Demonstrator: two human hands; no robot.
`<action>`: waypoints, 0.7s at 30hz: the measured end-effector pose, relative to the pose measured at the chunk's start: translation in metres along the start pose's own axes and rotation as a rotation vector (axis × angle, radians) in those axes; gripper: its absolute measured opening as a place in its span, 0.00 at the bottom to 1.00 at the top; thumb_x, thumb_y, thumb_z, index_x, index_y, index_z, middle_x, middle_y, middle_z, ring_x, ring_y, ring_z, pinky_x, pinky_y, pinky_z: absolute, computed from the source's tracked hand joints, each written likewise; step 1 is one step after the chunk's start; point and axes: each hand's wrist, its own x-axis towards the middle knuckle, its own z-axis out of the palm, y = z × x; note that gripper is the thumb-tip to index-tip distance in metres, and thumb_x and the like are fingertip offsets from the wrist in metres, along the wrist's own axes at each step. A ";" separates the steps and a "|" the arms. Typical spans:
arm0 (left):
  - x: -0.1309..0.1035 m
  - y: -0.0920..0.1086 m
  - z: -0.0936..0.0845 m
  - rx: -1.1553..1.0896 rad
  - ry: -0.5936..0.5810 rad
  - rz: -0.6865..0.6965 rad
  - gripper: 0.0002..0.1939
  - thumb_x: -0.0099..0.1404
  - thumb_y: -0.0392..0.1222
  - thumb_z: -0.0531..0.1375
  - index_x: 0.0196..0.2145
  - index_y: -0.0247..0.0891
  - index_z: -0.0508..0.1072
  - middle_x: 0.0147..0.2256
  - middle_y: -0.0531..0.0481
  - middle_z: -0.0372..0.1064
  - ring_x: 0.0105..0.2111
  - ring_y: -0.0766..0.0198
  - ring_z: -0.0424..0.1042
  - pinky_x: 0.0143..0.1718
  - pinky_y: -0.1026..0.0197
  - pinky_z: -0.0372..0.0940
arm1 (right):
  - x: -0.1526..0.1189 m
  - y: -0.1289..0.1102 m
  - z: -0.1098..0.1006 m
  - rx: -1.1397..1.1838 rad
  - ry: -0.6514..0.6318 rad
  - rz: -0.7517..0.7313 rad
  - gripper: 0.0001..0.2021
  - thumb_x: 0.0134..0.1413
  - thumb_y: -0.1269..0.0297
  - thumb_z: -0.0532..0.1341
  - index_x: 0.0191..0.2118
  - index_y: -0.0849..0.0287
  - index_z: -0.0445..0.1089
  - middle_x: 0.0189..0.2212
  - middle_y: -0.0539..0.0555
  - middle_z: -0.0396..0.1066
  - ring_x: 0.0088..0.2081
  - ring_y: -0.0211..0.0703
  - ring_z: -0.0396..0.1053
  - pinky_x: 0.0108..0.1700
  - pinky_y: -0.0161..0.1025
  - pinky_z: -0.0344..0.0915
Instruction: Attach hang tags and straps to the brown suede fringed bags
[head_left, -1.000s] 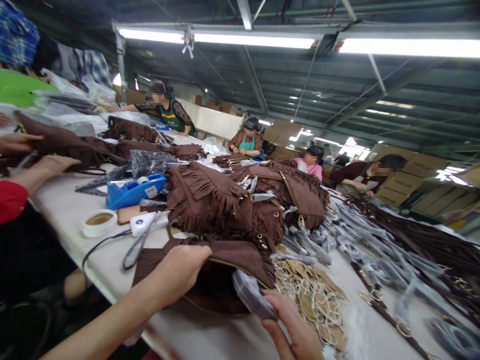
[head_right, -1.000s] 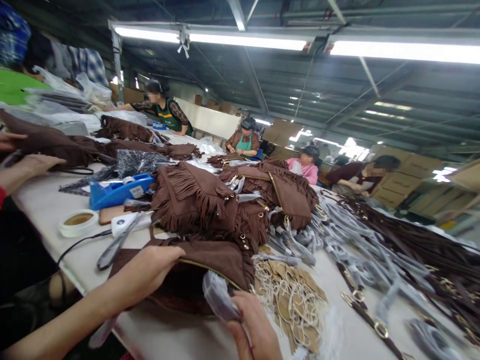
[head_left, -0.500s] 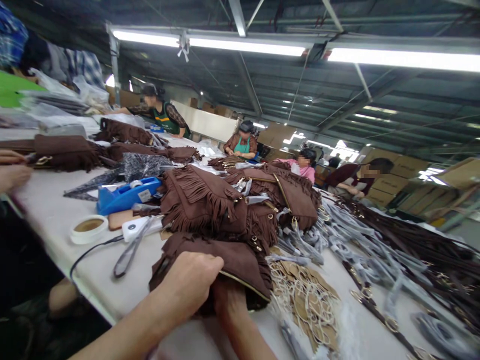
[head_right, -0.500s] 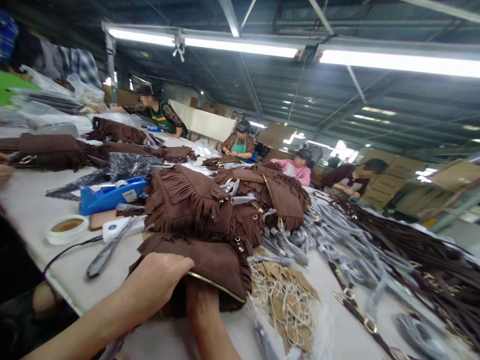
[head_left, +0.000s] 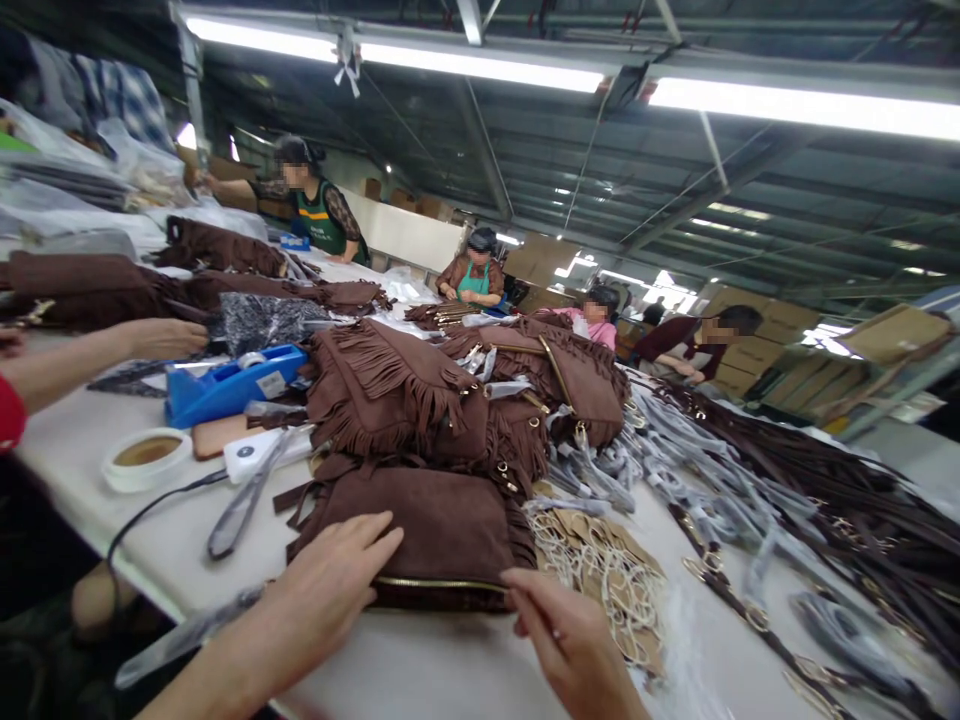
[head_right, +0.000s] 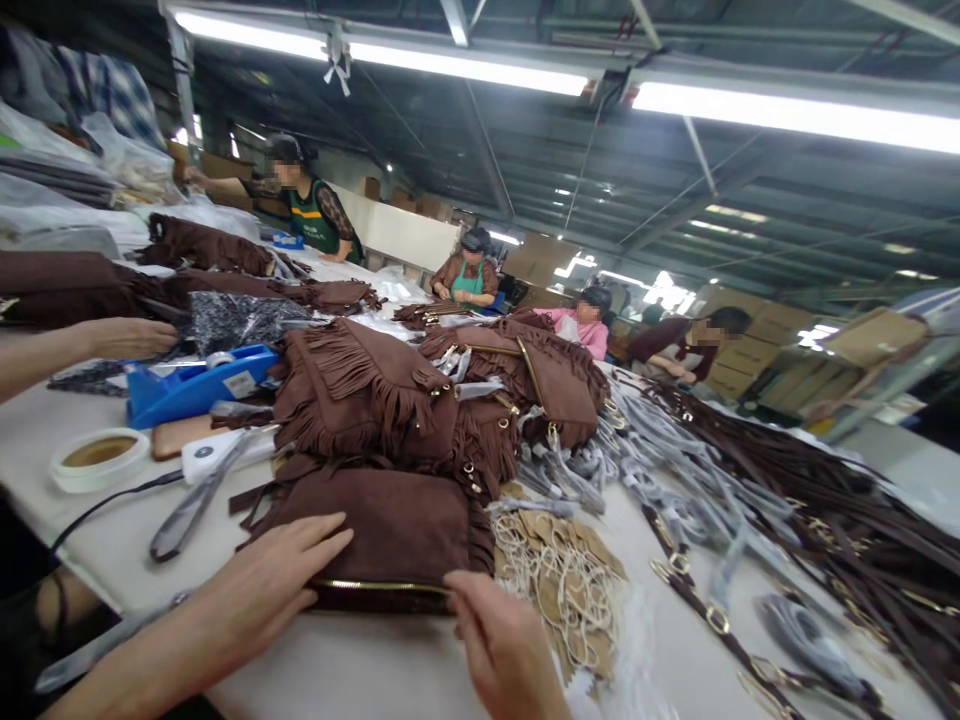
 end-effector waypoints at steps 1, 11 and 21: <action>0.002 0.003 -0.001 -0.006 0.007 0.008 0.33 0.58 0.25 0.54 0.61 0.38 0.66 0.63 0.40 0.61 0.62 0.48 0.61 0.62 0.44 0.59 | 0.002 0.001 -0.009 -0.038 0.003 0.047 0.12 0.63 0.69 0.54 0.48 0.54 0.71 0.36 0.53 0.78 0.34 0.41 0.77 0.36 0.33 0.72; 0.027 0.007 -0.001 0.055 -0.029 0.026 0.33 0.57 0.21 0.50 0.58 0.38 0.69 0.62 0.39 0.63 0.61 0.47 0.62 0.58 0.42 0.62 | 0.022 0.018 0.016 -0.386 -0.201 0.085 0.11 0.60 0.74 0.56 0.44 0.57 0.73 0.39 0.55 0.78 0.38 0.45 0.77 0.37 0.36 0.71; -0.006 -0.032 -0.001 -0.065 -0.026 0.002 0.43 0.49 0.27 0.57 0.64 0.43 0.60 0.66 0.43 0.56 0.65 0.48 0.55 0.64 0.42 0.54 | 0.008 0.036 -0.003 -0.101 -0.227 0.088 0.14 0.54 0.75 0.57 0.45 0.55 0.72 0.40 0.54 0.76 0.41 0.46 0.76 0.43 0.39 0.71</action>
